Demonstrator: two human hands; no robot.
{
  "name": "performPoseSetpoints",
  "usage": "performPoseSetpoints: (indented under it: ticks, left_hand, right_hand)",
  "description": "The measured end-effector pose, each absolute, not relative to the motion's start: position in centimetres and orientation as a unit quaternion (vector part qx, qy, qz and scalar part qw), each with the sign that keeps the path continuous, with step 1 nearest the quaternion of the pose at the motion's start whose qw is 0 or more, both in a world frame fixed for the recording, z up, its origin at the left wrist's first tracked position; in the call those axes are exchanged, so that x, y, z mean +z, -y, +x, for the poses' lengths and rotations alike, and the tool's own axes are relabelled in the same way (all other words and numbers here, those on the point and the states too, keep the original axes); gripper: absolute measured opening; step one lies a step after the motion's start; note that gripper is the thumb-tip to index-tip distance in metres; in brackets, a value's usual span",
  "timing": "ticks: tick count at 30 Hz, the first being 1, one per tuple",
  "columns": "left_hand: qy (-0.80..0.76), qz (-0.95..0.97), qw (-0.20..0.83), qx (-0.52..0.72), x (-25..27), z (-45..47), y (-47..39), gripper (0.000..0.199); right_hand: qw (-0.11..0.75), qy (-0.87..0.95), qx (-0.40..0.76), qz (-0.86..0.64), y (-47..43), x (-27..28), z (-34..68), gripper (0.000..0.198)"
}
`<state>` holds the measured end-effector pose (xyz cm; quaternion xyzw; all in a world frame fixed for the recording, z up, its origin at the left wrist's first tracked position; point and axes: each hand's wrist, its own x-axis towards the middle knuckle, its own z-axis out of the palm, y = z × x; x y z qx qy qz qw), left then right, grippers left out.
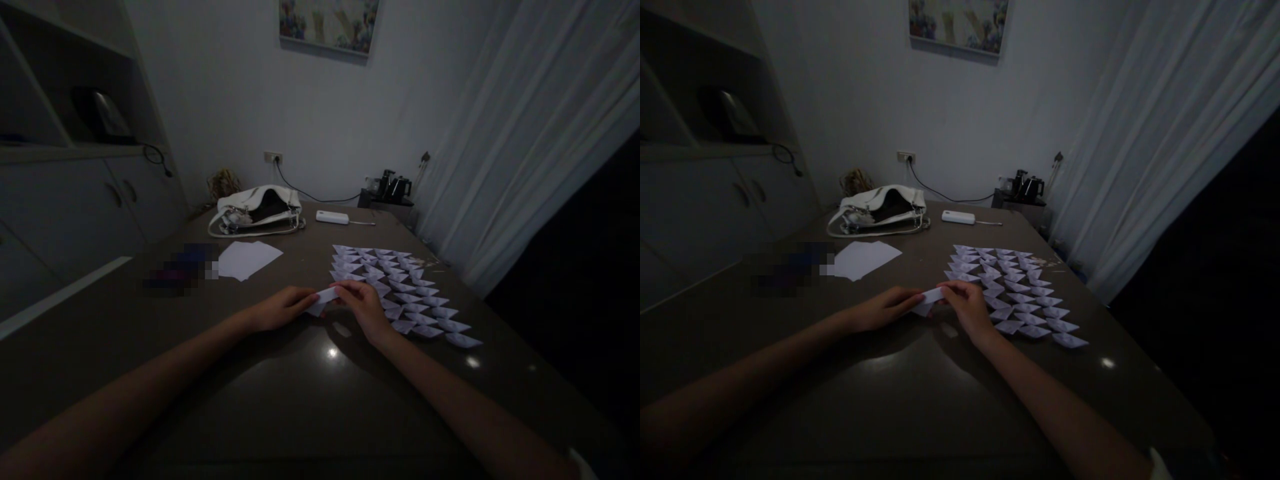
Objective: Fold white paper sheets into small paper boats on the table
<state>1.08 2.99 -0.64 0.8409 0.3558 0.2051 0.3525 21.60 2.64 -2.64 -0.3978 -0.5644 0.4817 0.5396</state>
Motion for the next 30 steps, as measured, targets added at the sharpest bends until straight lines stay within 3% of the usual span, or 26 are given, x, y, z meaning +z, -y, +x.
performPoseSetpoints:
  ticks: [30]
  left_hand:
    - [-0.367, 0.84, 0.347, 0.2, -0.42, 1.15, -2.76, 0.047]
  right_hand:
    - [0.543, 0.561, 0.49, -0.388, -2.61, -2.73, 21.57, 0.019]
